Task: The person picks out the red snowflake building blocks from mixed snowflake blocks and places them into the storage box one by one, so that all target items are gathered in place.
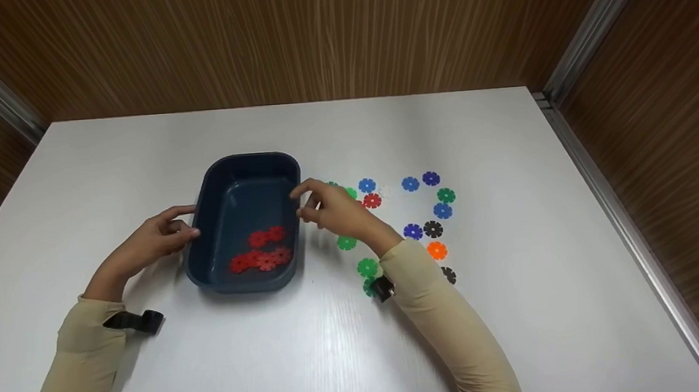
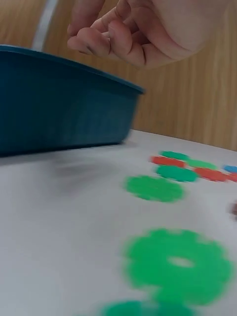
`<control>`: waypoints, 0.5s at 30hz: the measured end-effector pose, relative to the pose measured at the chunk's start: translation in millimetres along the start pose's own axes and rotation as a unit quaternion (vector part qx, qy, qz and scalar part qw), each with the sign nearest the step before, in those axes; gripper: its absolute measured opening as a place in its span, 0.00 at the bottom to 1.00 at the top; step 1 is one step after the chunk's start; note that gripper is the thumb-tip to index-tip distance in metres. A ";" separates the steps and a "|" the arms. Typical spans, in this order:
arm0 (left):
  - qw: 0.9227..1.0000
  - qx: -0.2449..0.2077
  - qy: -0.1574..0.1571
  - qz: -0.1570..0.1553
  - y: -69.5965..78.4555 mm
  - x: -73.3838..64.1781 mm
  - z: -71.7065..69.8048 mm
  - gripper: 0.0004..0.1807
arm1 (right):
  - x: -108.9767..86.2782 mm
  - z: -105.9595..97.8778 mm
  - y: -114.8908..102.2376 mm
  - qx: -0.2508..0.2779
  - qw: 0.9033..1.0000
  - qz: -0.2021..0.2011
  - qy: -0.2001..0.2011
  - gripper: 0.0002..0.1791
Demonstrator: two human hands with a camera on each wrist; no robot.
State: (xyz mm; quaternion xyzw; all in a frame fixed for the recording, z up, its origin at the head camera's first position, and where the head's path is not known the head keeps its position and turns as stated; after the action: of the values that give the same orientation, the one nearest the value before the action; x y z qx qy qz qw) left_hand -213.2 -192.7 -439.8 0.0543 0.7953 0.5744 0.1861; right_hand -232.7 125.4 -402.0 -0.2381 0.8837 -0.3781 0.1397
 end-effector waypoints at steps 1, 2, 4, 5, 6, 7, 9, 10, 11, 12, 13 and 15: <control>1.000 0.000 0.000 0.000 0.0 -0.1 0.1 0.32 | -0.6 -3.3 4.6 -0.004 1.000 0.010 0.002 0.18; 1.000 0.001 0.000 0.000 -0.3 -0.1 -0.1 0.32 | -1.1 -6.4 9.3 -0.009 1.000 0.018 0.004 0.18; 1.000 0.002 0.000 0.000 -0.3 -0.5 -0.2 0.32 | -1.9 -11.9 18.7 -0.022 0.999 0.035 0.005 0.18; 1.000 0.000 0.000 -0.001 -0.4 -0.6 -0.3 0.32 | -2.2 -14.2 23.0 -0.028 0.999 0.044 0.004 0.18; 1.000 0.000 0.001 -0.001 -0.4 -0.8 -0.4 0.32 | -2.5 -16.3 27.3 -0.035 0.998 0.054 0.002 0.18; 1.000 0.001 0.000 -0.001 -0.3 -1.0 -0.4 0.32 | -2.8 -18.1 31.2 -0.040 0.997 0.065 -0.001 0.18; 1.000 0.002 0.000 -0.001 -0.5 -1.3 -0.4 0.32 | -3.3 -21.1 38.5 -0.050 0.995 0.086 -0.008 0.19; 1.000 0.002 0.000 -0.001 -0.6 -1.3 -0.3 0.32 | -3.7 -22.2 41.9 -0.054 0.994 0.097 -0.012 0.19; 1.000 0.004 0.000 0.000 -0.8 -1.3 -0.3 0.32 | -4.2 -23.3 45.3 -0.060 0.993 0.105 -0.015 0.19; 1.000 0.006 -0.001 0.000 -0.8 -1.3 -0.1 0.32 | -4.6 -24.3 48.4 -0.067 0.991 0.112 -0.019 0.20; 1.000 0.006 -0.002 0.001 -0.7 -1.4 0.2 0.32 | -5.2 -25.3 51.3 -0.072 0.990 0.118 -0.023 0.20; 1.000 0.005 -0.001 0.000 -0.7 -1.4 0.5 0.32 | -6.4 -27.3 57.3 -0.086 0.988 0.128 -0.030 0.21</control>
State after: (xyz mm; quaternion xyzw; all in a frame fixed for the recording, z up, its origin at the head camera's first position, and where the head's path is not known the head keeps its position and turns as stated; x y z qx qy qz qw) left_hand -211.7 -192.9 -440.3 0.0565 0.7981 0.5701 0.1866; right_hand -257.0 179.6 -425.3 -0.1453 0.9316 -0.2720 0.1925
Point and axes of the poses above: each hand's wrist, its own x-axis towards the middle knuckle, its own z-axis out of the palm, y = z × x, the point moved 4 cm from there along x, towards the middle knuckle, and after that the axes turned 10 degrees about -x, right-handed, at the moved point
